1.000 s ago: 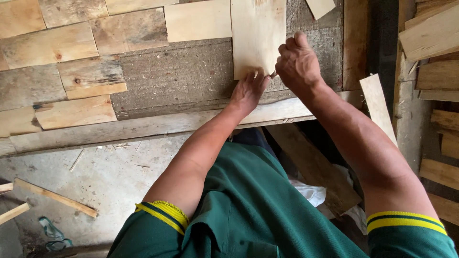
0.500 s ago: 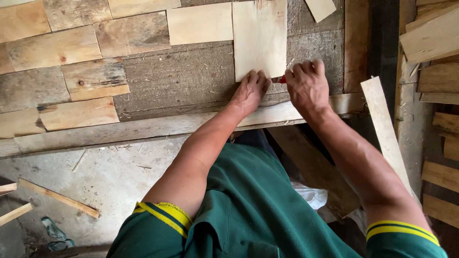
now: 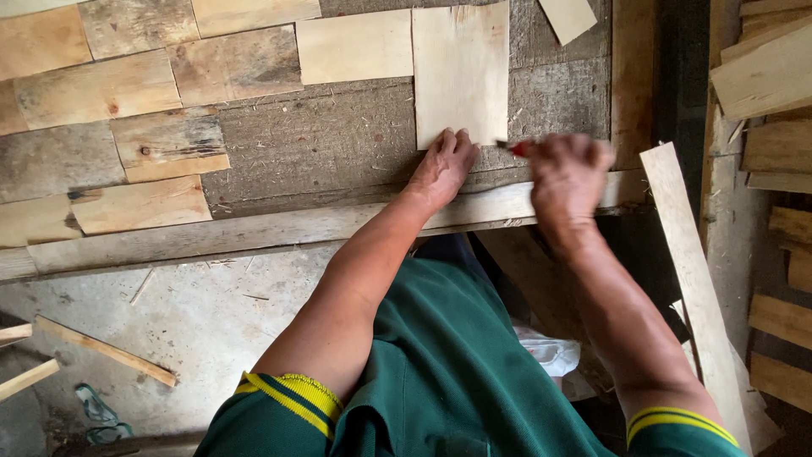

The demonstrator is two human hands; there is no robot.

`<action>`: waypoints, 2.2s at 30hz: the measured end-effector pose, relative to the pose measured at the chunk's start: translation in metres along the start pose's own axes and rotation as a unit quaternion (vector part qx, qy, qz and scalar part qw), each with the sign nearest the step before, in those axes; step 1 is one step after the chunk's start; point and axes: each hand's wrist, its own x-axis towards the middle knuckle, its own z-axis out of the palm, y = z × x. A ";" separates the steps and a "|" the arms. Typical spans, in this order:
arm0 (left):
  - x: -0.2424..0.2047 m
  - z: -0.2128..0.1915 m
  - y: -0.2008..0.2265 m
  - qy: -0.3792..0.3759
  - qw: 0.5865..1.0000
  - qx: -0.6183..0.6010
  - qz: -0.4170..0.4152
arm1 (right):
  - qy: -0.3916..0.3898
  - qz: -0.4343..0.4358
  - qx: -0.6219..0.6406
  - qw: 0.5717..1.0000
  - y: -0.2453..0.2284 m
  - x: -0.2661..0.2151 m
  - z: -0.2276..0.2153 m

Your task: Cutting and arranging thin wooden strips to create a tiled surface on a workbench.

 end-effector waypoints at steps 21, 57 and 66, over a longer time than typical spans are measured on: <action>-0.002 0.002 0.008 0.118 0.963 -0.222 -0.094 | -0.197 0.233 0.233 0.924 -0.057 0.157 0.112; -0.007 -0.042 -0.003 -0.044 0.982 -0.176 -0.061 | -0.209 0.205 0.327 0.899 -0.021 0.178 0.111; -0.003 -0.016 0.002 -0.038 0.984 -0.162 -0.060 | -0.269 -0.023 -0.310 0.912 -0.017 0.168 0.170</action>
